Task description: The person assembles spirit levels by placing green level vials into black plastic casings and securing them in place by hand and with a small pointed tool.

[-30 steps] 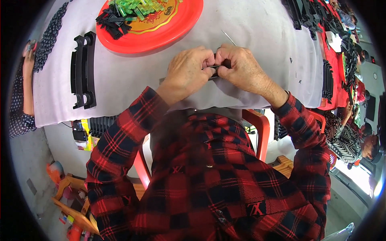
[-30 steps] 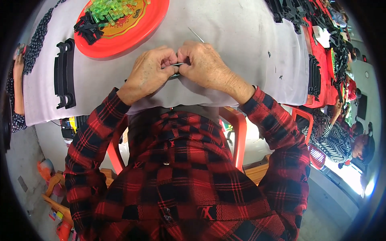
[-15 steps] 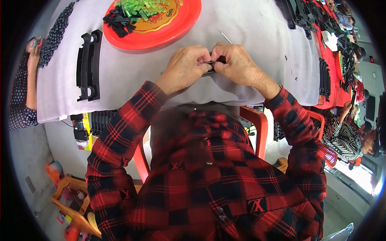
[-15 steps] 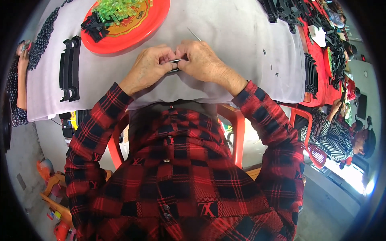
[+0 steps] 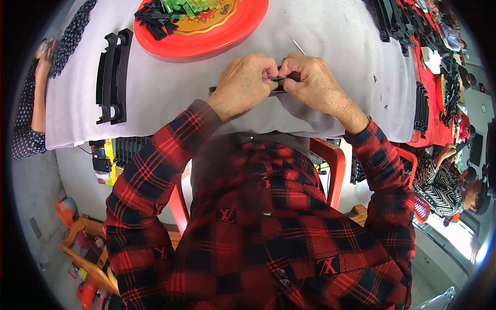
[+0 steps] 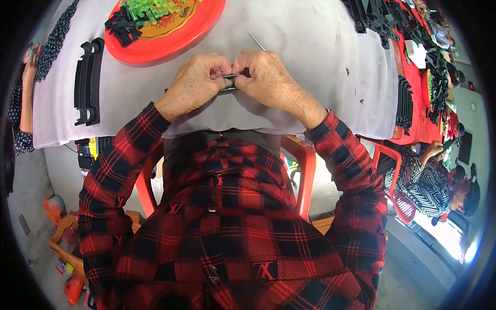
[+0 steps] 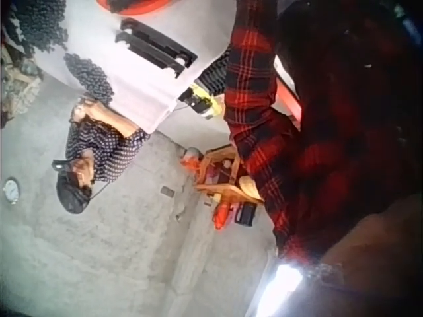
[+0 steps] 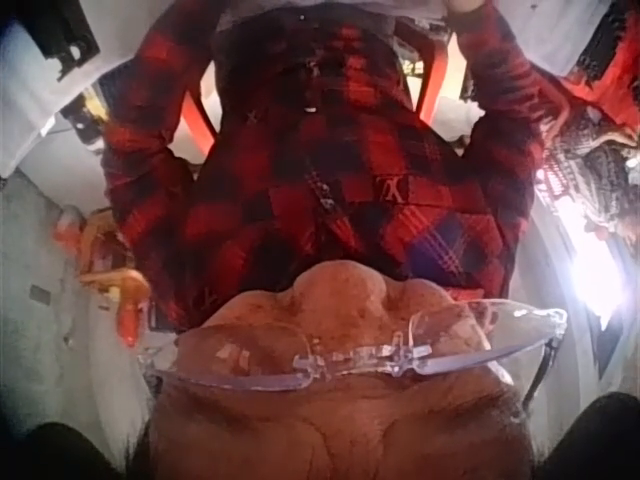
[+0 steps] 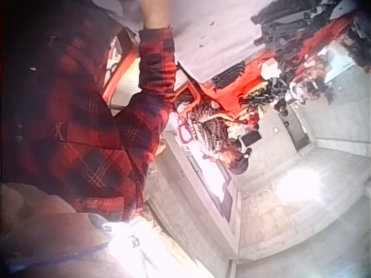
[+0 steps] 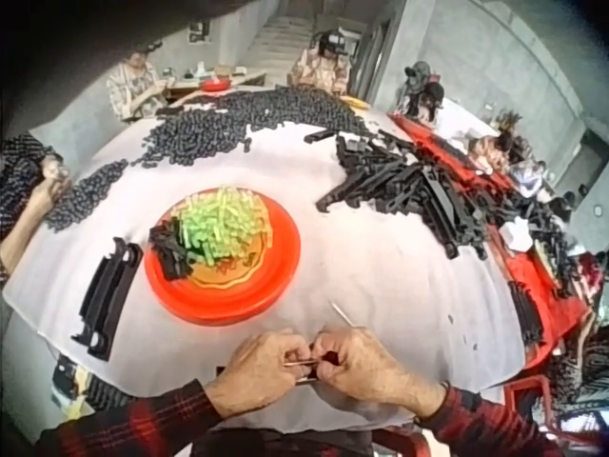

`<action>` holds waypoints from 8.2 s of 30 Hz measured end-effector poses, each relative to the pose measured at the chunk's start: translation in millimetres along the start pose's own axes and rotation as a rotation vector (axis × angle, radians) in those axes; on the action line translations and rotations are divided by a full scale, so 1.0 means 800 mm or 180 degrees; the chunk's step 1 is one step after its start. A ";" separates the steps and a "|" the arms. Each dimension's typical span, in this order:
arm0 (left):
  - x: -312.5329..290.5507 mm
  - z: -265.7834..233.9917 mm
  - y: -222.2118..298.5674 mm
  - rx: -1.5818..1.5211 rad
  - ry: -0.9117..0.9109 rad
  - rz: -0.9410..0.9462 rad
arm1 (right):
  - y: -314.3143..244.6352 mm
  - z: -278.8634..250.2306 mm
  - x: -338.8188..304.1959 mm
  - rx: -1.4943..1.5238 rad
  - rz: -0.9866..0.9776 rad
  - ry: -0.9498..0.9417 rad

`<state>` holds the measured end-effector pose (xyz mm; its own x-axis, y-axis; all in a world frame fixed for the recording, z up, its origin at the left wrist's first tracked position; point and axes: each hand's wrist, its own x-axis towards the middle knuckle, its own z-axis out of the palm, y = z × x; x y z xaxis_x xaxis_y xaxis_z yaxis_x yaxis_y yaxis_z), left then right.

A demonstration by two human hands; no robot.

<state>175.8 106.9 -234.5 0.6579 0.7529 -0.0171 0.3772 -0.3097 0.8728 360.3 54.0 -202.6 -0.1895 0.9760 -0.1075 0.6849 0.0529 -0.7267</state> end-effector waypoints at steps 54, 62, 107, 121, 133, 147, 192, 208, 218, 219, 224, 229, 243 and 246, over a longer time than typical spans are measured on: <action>-0.001 0.004 0.000 0.0001 0.0043 -0.0081 | 0.002 0.003 -0.002 -0.0105 -0.0158 0.0202; -0.002 0.008 0.002 0.0237 0.0179 -0.0030 | -0.001 0.002 -0.002 -0.0086 -0.0177 0.0163; -0.003 -0.004 -0.004 0.0052 -0.0110 0.0471 | 0.054 -0.050 -0.055 -0.0700 0.0240 0.0777; -0.002 -0.006 -0.002 -0.0072 -0.0207 0.0445 | 0.058 -0.086 -0.055 -0.0725 0.0702 0.0575; -0.002 -0.008 -0.002 -0.0098 -0.0217 0.0415 | 0.009 -0.062 -0.122 -0.0031 0.0535 0.0660; -0.002 -0.007 -0.002 -0.0089 -0.0257 0.0351 | -0.002 -0.033 -0.090 -0.0479 0.0646 0.0342; -0.001 -0.008 -0.001 -0.0365 -0.0362 0.0217 | 0.011 -0.037 -0.067 -0.0115 0.0562 0.0140; 0.000 -0.009 -0.002 -0.0214 -0.0354 0.0372 | 0.016 -0.031 -0.062 -0.0545 0.0231 0.0251; 0.002 -0.007 -0.002 -0.0153 -0.0407 0.0362 | 0.014 -0.026 -0.068 -0.0729 0.0108 0.0392; 0.002 -0.007 -0.001 -0.0144 -0.0403 0.0358 | 0.013 -0.027 -0.069 -0.0723 0.0099 0.0393; 0.001 -0.009 -0.003 -0.0013 -0.0425 0.0356 | 0.016 -0.052 -0.080 -0.0621 0.0289 0.0271; -0.001 -0.011 0.001 -0.0061 -0.0417 0.0363 | 0.049 -0.072 -0.061 -0.0391 0.0480 0.1115; 0.001 -0.008 -0.009 0.0019 -0.0267 0.0596 | 0.025 -0.024 -0.012 -0.0538 -0.0390 0.0909; 0.000 -0.006 -0.007 -0.0103 -0.0196 0.0550 | 0.014 -0.019 -0.003 -0.0299 -0.0584 0.0335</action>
<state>170.6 111.6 -237.2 0.7502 0.6527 0.1054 0.2346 -0.4119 0.8805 379.4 55.3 -200.2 -0.2459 0.9646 0.0955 0.7092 0.2462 -0.6607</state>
